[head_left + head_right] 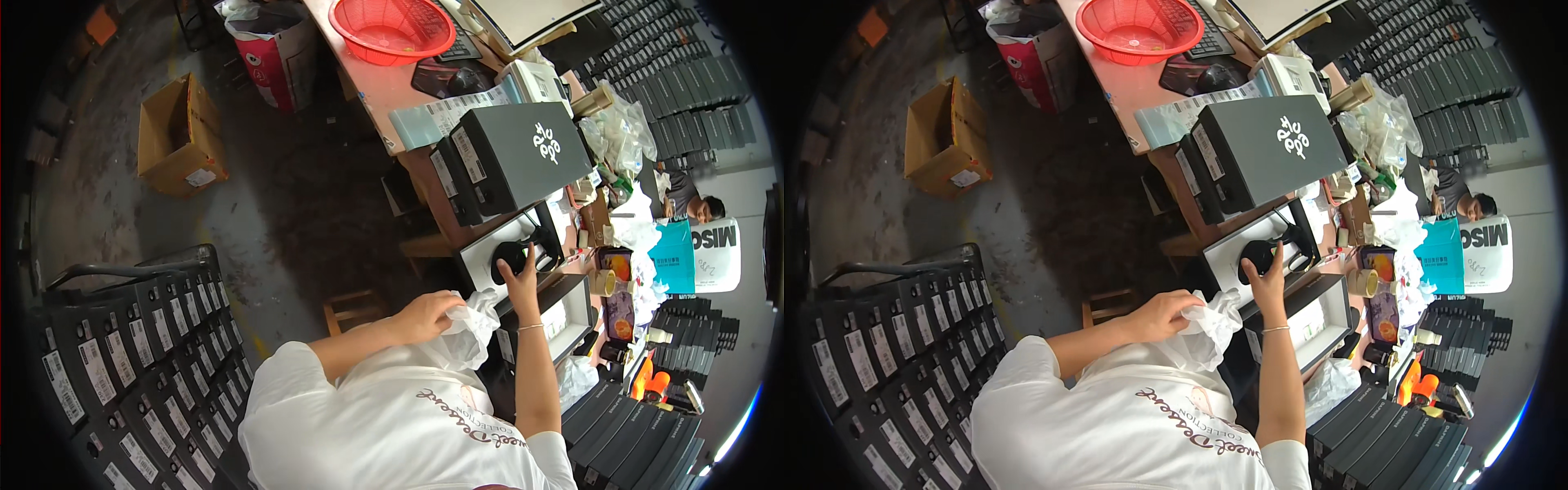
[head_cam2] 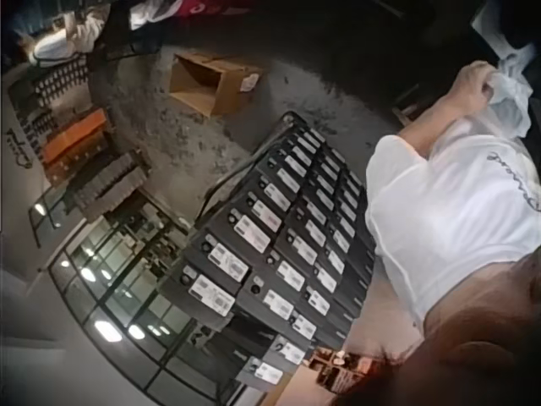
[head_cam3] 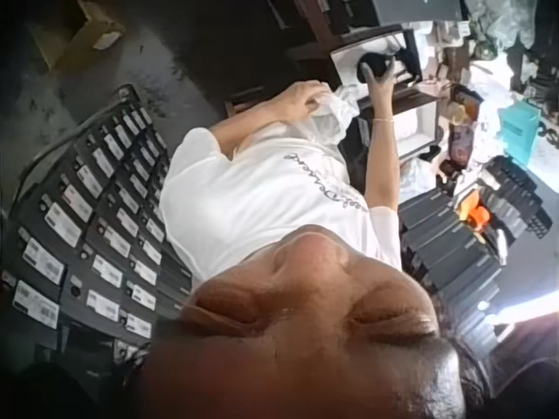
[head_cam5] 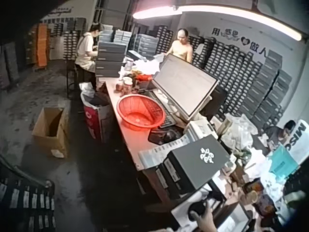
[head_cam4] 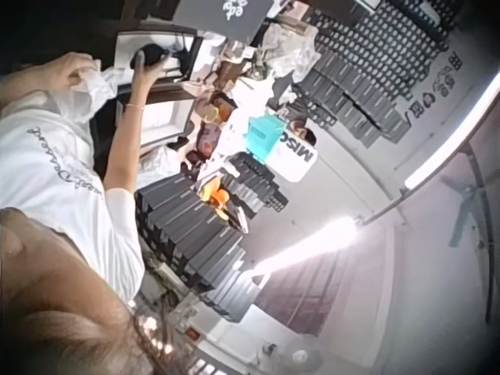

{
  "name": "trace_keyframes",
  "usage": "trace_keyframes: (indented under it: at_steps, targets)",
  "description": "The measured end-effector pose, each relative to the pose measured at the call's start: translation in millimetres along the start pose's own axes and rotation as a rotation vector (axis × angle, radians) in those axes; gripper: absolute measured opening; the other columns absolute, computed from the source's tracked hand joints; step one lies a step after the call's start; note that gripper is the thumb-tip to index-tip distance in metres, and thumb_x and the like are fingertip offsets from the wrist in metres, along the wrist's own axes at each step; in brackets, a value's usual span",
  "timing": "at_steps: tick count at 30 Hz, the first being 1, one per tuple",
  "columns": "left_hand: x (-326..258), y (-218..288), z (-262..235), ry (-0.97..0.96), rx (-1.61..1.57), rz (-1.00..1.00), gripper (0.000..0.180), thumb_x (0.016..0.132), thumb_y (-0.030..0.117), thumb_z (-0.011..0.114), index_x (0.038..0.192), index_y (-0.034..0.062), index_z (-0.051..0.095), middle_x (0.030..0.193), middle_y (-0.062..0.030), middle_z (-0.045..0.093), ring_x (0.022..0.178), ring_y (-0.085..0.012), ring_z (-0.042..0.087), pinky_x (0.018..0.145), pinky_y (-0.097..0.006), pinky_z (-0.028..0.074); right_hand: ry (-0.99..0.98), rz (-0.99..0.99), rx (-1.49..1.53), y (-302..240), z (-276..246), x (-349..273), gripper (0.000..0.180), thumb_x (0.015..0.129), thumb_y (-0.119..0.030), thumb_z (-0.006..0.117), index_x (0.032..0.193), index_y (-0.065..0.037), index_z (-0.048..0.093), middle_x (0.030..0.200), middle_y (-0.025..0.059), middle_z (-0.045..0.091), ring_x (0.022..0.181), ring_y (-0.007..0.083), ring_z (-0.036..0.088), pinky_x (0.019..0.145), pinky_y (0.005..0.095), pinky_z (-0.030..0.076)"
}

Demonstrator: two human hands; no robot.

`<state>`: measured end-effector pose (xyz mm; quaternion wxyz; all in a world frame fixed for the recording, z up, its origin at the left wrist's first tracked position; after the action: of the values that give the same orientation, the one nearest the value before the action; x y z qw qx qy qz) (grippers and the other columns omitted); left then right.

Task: Cleaning high-heeled shoes with a brush and sponge, wrapping them in protective tissue and bags, and placing them into branded shoeboxes for shipping.

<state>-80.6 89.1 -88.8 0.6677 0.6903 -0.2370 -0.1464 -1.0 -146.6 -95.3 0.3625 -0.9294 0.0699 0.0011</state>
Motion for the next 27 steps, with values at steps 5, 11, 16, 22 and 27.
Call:
trace_keyframes:
  at_steps: [5,11,16,22,27]
  targets:
    - [11,5,0,0.008,0.098,0.026,0.039,0.073,-0.005,0.062,0.111,0.0033,0.059,0.102,-0.0136,0.06,0.09,-0.0308,0.063,0.077,-0.036,0.052,0.182,0.013,0.062,3,-13,2,0.048,0.077,-0.009,0.064,0.122,0.003,0.055,0.105,0.0199,0.065,0.096,0.0255,0.063,0.086,0.0324,0.048]
    - [42,16,-7,0.051,0.312,0.194,0.048,0.072,-0.001,0.065,0.119,0.0074,0.056,0.115,-0.011,0.056,0.085,-0.0281,0.065,0.071,-0.036,0.054,0.229,0.055,0.556,-54,-85,-51,0.038,0.085,-0.002,0.056,0.122,0.006,0.053,0.114,0.0117,0.059,0.099,0.0159,0.058,0.085,0.0261,0.048]
    - [77,64,20,-0.002,0.386,0.332,0.065,0.074,0.008,0.066,0.135,0.0108,0.043,0.133,-0.0096,0.046,0.081,-0.0279,0.066,0.064,-0.038,0.056,0.039,0.116,0.575,-119,-100,-100,0.039,0.088,-0.015,0.058,0.12,0.006,0.055,0.104,0.0081,0.059,0.093,0.0118,0.056,0.082,0.0224,0.044]
    - [77,60,33,-0.064,-0.278,0.152,0.061,0.07,0.001,0.073,0.126,0.0046,0.05,0.113,-0.0129,0.063,0.109,-0.0251,0.06,0.096,-0.036,0.046,0.066,-0.123,0.642,-125,-128,-111,0.073,0.09,-0.049,0.055,0.135,0.007,0.042,0.12,0.0188,0.058,0.109,0.024,0.057,0.094,0.0332,0.042]
    - [81,8,43,0.061,-1.04,-0.397,0.03,0.084,0.0,0.059,0.113,0.0029,0.059,0.107,-0.004,0.062,0.102,-0.0144,0.058,0.09,-0.029,0.047,-0.074,-0.119,-0.163,-119,-143,-117,0.085,0.066,-0.016,0.08,0.139,0.0,0.039,0.132,0.0148,0.053,0.121,0.0272,0.052,0.102,0.0402,0.036]
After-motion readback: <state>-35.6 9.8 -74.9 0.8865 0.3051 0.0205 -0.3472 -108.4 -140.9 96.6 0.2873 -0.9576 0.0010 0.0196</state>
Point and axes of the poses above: each hand's wrist, its own x-axis towards the middle knuckle, its own z-axis out of the palm, y = z × x, the point moved 6 cm from there along x, towards the middle knuckle
